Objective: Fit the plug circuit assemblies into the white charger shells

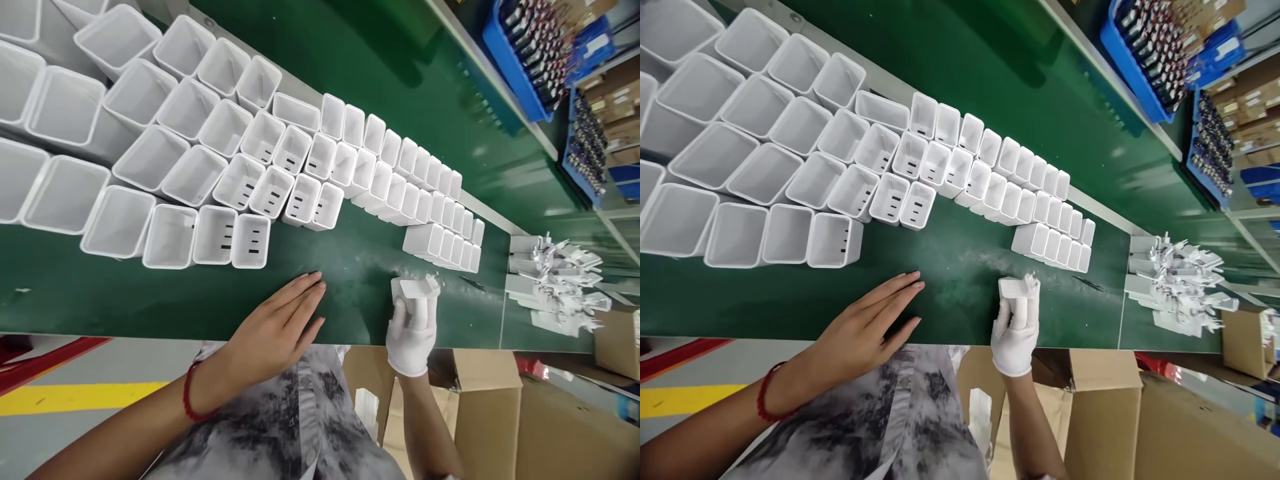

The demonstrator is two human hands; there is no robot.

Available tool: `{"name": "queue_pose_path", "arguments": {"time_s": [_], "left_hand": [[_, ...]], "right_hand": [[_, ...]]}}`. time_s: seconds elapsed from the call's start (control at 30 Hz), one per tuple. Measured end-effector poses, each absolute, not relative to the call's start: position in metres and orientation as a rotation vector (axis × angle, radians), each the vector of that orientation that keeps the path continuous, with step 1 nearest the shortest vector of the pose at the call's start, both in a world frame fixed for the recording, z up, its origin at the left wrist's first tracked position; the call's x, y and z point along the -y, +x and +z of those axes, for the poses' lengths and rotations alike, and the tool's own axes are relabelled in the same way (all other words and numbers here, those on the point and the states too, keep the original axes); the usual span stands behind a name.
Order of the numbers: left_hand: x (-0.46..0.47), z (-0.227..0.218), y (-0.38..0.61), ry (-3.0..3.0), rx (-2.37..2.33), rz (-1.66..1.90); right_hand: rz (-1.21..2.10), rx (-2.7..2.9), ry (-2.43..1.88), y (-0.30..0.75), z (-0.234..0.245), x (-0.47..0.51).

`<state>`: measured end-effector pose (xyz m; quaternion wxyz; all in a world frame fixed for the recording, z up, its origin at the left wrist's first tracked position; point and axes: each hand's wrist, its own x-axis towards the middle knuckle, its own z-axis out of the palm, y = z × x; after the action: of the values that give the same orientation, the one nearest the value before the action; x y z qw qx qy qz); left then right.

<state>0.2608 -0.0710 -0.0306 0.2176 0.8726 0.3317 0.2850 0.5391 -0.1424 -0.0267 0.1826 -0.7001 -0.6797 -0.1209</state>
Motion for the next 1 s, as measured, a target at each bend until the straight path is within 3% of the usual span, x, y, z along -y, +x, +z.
{"name": "queue_pose_path", "arguments": {"time_s": [0.1,0.3,0.47,0.63,1.0], "left_hand": [[0.071,-0.033,0.261,2.42,-0.928,0.806],[0.071,-0.036,0.261,2.396,-0.923,0.791],[0.068,-0.033,0.263,2.365,-0.941,0.792],[0.068,-0.033,0.261,2.362,-0.959,0.749],[0.069,-0.034,0.262,2.331,-0.983,0.754]], "right_hand": [[-0.389,1.912,-1.968,0.536,-0.039,0.14],[-0.15,1.539,-1.834,0.538,-0.025,0.154],[0.438,0.863,-1.669,0.539,-0.019,0.14],[0.89,0.708,-1.611,0.546,-0.019,0.125],[0.943,0.585,-1.55,0.549,-0.024,0.128]]}}
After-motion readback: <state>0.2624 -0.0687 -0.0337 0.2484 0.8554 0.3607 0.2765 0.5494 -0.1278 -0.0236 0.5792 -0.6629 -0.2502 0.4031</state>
